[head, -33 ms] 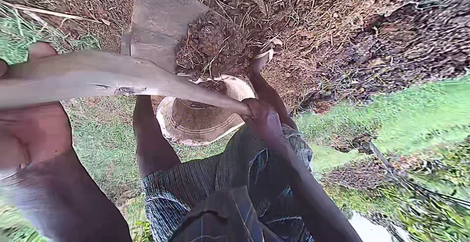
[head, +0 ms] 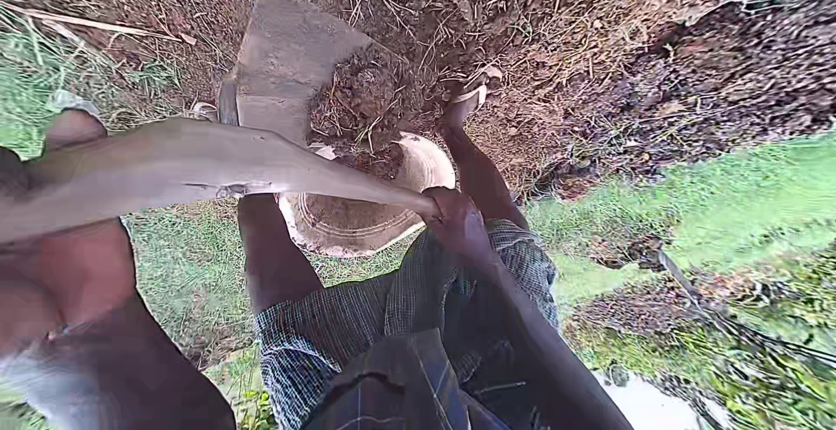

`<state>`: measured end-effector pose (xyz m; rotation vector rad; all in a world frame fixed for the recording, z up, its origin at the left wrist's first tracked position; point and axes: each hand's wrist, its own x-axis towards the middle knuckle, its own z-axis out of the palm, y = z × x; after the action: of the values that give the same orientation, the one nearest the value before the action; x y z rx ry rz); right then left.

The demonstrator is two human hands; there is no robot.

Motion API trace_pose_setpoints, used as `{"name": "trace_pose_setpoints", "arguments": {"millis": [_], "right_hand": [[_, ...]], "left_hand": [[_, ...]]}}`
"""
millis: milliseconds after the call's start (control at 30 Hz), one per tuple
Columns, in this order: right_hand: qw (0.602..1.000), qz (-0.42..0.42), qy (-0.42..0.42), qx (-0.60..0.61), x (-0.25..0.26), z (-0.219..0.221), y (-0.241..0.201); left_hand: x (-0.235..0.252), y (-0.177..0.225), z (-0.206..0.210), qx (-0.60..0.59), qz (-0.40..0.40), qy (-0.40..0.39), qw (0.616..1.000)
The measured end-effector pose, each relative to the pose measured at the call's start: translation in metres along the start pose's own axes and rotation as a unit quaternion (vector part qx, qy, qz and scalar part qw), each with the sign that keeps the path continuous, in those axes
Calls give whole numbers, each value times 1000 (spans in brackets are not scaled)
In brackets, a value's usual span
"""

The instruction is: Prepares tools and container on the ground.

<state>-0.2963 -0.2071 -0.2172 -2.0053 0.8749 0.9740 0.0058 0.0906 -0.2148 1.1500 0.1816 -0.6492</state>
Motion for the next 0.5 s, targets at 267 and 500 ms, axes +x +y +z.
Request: {"name": "trace_pose_setpoints", "arguments": {"millis": [267,500], "right_hand": [[914,121,-386,-6,-1,113,24],[917,70,-392,-16,26,108,-29]], "left_hand": [[-119,-32,150,245,5,-83,966],[-98,2,87,183,43,-47,981]]}}
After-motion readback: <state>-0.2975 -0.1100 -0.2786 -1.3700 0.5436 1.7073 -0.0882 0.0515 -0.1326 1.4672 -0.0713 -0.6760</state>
